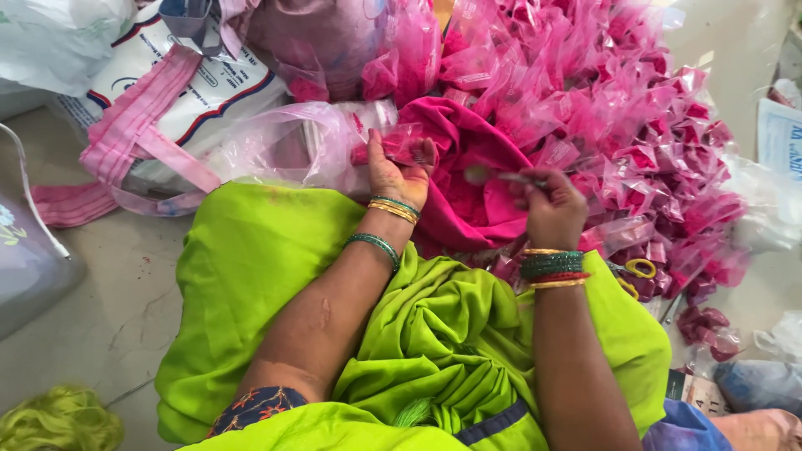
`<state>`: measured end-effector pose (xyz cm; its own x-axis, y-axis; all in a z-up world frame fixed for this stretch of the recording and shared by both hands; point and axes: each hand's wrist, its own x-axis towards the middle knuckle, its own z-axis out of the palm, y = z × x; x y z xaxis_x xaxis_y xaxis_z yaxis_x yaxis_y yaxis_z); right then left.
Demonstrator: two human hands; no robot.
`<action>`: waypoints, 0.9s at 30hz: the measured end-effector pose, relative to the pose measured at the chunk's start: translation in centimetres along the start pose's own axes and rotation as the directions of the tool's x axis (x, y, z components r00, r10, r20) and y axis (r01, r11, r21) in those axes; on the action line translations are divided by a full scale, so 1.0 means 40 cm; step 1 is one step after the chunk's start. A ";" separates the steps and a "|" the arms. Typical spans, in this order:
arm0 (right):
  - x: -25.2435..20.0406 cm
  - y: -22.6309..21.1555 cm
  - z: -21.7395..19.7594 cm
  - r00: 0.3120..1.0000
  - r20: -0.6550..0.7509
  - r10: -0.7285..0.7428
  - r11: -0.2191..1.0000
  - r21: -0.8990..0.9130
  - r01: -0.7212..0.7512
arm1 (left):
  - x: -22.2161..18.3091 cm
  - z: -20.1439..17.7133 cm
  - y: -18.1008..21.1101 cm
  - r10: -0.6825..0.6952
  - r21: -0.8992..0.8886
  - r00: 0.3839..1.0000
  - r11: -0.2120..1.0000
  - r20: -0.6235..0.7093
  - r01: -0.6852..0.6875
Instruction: The person packages pink powder into small plastic bags using a spoon.
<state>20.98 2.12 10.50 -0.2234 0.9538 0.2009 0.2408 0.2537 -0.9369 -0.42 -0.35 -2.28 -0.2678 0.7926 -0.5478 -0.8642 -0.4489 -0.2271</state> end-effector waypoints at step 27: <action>0.030 0.277 0.000 0.679 0.204 0.705 0.682 0.070 -0.728 | -0.033 -0.047 0.037 0.364 0.650 0.930 0.720 -0.058 -0.242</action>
<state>23.37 6.07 0.35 -0.1748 0.7938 -0.5826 0.2610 -0.5331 -0.8048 -0.54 -2.85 -3.39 -0.5388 0.5498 -0.6383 -0.8348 -0.2467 0.4922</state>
